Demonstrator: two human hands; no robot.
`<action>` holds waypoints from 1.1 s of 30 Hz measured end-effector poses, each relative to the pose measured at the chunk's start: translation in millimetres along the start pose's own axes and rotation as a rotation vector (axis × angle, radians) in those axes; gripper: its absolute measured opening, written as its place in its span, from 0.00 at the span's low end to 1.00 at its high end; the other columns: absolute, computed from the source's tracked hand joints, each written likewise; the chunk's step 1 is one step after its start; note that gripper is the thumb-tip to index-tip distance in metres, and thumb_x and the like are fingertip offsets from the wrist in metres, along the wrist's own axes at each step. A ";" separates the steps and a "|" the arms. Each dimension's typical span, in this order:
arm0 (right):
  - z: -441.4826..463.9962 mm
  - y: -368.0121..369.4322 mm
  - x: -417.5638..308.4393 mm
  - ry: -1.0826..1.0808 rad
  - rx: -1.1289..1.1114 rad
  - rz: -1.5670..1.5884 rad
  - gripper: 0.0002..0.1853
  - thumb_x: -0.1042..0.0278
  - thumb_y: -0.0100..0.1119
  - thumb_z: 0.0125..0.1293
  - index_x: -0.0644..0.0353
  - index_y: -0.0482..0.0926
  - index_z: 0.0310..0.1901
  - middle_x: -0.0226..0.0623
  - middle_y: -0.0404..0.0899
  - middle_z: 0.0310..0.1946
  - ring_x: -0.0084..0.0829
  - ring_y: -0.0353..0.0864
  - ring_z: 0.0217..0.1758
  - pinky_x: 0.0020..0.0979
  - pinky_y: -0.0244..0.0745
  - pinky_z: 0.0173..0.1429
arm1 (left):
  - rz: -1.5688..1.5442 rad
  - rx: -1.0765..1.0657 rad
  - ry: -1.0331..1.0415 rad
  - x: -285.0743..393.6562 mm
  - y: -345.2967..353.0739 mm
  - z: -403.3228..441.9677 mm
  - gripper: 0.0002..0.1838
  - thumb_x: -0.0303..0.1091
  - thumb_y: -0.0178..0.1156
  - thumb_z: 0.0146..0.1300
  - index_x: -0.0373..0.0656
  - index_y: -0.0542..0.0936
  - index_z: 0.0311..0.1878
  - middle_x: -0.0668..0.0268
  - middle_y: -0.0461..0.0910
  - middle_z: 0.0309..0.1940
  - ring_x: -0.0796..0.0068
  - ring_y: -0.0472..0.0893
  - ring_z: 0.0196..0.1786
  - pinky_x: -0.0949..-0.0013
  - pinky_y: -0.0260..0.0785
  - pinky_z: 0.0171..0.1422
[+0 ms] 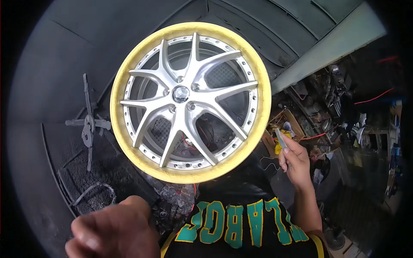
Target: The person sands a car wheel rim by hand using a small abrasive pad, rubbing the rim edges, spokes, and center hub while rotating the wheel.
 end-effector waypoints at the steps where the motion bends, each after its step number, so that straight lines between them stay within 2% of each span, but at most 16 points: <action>1: 1.0 -5.2 1.0 0.005 -0.005 0.004 0.28 0.69 0.49 0.85 0.62 0.69 0.82 0.29 0.76 0.27 0.18 0.70 0.25 0.21 0.66 0.31 | 0.010 -0.001 0.002 6.4 10.2 12.9 0.30 0.52 0.53 0.86 0.66 0.66 0.87 0.83 0.62 0.87 0.59 0.64 0.83 0.43 0.60 0.81; 4: 12.1 -24.0 0.0 -0.034 -0.046 -0.026 0.28 0.69 0.49 0.85 0.61 0.70 0.82 0.29 0.76 0.27 0.18 0.70 0.26 0.21 0.66 0.31 | 0.006 0.210 0.034 24.5 42.8 42.4 0.24 0.47 0.56 0.85 0.69 0.76 0.80 0.86 0.67 0.83 0.68 0.68 0.79 0.46 0.62 0.77; 15: 66.6 -184.7 25.4 -0.164 -0.193 -0.098 0.28 0.70 0.51 0.83 0.59 0.72 0.82 0.26 0.73 0.27 0.18 0.67 0.24 0.23 0.63 0.30 | -0.203 0.123 -0.032 74.8 169.7 100.6 0.18 0.47 0.60 0.81 0.64 0.82 0.70 0.81 0.72 0.77 0.68 0.70 0.77 0.47 0.63 0.73; 17: 85.9 -237.4 70.8 0.024 -0.048 -0.126 0.27 0.70 0.52 0.82 0.59 0.74 0.80 0.24 0.77 0.28 0.17 0.72 0.27 0.23 0.69 0.33 | -0.288 0.084 -0.078 66.1 197.2 85.2 0.18 0.48 0.59 0.83 0.64 0.82 0.70 0.79 0.72 0.78 0.66 0.70 0.77 0.45 0.63 0.74; 20: 119.5 -331.3 168.1 0.064 0.125 -0.483 0.26 0.68 0.52 0.82 0.65 0.74 0.78 0.35 0.86 0.33 0.28 0.83 0.29 0.34 0.79 0.37 | -0.327 0.113 -0.362 40.3 253.5 38.0 0.24 0.65 0.60 0.78 0.52 0.80 0.51 0.65 0.81 0.62 0.62 0.75 0.61 0.54 0.66 0.67; 21: 117.1 -354.4 183.3 0.072 0.147 -0.474 0.26 0.68 0.52 0.82 0.65 0.74 0.78 0.35 0.86 0.33 0.28 0.83 0.29 0.34 0.79 0.37 | -0.384 -0.026 -0.723 28.1 286.5 24.2 0.22 0.54 0.59 0.76 0.45 0.81 0.56 0.61 0.85 0.60 0.58 0.80 0.60 0.54 0.70 0.66; 23: 111.1 -402.8 205.4 0.230 0.350 -0.474 0.26 0.67 0.52 0.82 0.68 0.75 0.76 0.40 0.89 0.35 0.32 0.86 0.31 0.37 0.81 0.40 | -0.404 -0.381 -1.135 3.8 330.7 -44.1 0.28 0.50 0.60 0.76 0.35 0.81 0.67 0.52 0.86 0.62 0.53 0.82 0.67 0.53 0.70 0.75; 24: 112.0 -422.8 210.5 0.191 0.413 -0.432 0.26 0.73 0.50 0.77 0.65 0.77 0.74 0.32 0.82 0.31 0.27 0.80 0.29 0.34 0.76 0.35 | -0.417 -0.480 -1.291 -1.5 341.5 -89.1 0.32 0.54 0.58 0.79 0.34 0.79 0.70 0.51 0.84 0.66 0.53 0.80 0.70 0.53 0.67 0.79; 25: 122.0 -453.4 225.2 0.192 0.415 -0.428 0.26 0.73 0.50 0.77 0.65 0.77 0.74 0.32 0.82 0.31 0.27 0.80 0.29 0.34 0.76 0.35 | -0.424 -0.579 -1.445 -1.0 350.0 -134.4 0.35 0.58 0.56 0.81 0.34 0.77 0.73 0.51 0.81 0.71 0.52 0.78 0.74 0.53 0.64 0.82; 26: 129.5 -476.0 214.3 0.073 0.519 -0.492 0.26 0.67 0.53 0.79 0.67 0.77 0.74 0.38 0.86 0.35 0.34 0.85 0.35 0.38 0.79 0.44 | -0.569 -0.494 -1.567 3.8 356.5 -175.6 0.38 0.60 0.53 0.82 0.34 0.76 0.75 0.51 0.78 0.74 0.53 0.74 0.78 0.53 0.59 0.85; 28: 130.3 -505.2 177.3 0.118 0.571 -0.426 0.23 0.65 0.57 0.77 0.68 0.81 0.68 0.50 0.89 0.46 0.47 0.89 0.51 0.45 0.81 0.60 | -0.745 -0.331 -1.715 19.8 357.3 -262.6 0.41 0.64 0.45 0.84 0.34 0.73 0.79 0.53 0.70 0.82 0.56 0.64 0.87 0.55 0.50 0.91; 29: 135.9 -534.0 163.0 -0.024 0.643 -1.001 0.19 0.64 0.59 0.74 0.64 0.86 0.60 0.53 0.89 0.52 0.48 0.88 0.58 0.47 0.81 0.63 | -0.712 -0.294 -1.737 25.2 363.4 -273.4 0.41 0.64 0.45 0.84 0.34 0.73 0.79 0.53 0.70 0.82 0.56 0.64 0.87 0.55 0.50 0.91; 30: 199.7 -617.5 236.3 -0.297 0.770 -1.707 0.20 0.59 0.63 0.72 0.60 0.88 0.59 0.53 0.88 0.55 0.50 0.87 0.59 0.53 0.76 0.73 | -0.768 -0.216 -1.797 35.6 367.5 -274.8 0.40 0.63 0.45 0.85 0.34 0.73 0.80 0.54 0.70 0.82 0.56 0.64 0.86 0.55 0.50 0.91; 31: 184.7 -618.1 186.2 -0.290 0.768 -1.858 0.23 0.55 0.64 0.71 0.60 0.86 0.62 0.57 0.82 0.65 0.54 0.80 0.69 0.58 0.62 0.82 | -0.802 -0.110 -1.853 47.5 365.7 -280.5 0.40 0.61 0.44 0.87 0.34 0.72 0.81 0.54 0.71 0.82 0.57 0.65 0.86 0.56 0.50 0.91; 32: 166.7 -617.8 130.3 -0.287 0.769 -2.010 0.28 0.51 0.66 0.71 0.61 0.84 0.66 0.61 0.76 0.75 0.59 0.73 0.80 0.63 0.48 0.91 | -0.724 -0.202 -1.821 53.8 362.9 -317.2 0.38 0.58 0.43 0.88 0.34 0.71 0.82 0.54 0.71 0.82 0.57 0.65 0.86 0.57 0.50 0.91; 33: 183.8 -641.9 115.5 -0.128 0.789 -2.074 0.39 0.50 0.67 0.74 0.61 0.69 0.80 0.61 0.67 0.81 0.59 0.63 0.86 0.58 0.60 0.88 | -0.644 -0.289 -1.793 58.9 357.5 -347.6 0.35 0.55 0.42 0.89 0.35 0.70 0.83 0.55 0.71 0.82 0.57 0.65 0.86 0.58 0.50 0.91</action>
Point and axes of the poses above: each hand's wrist, its own z-axis towards the middle knuckle, its own y-axis out of the palm, x = y × z, the point moved 3 cm from there along z, towards the middle knuckle
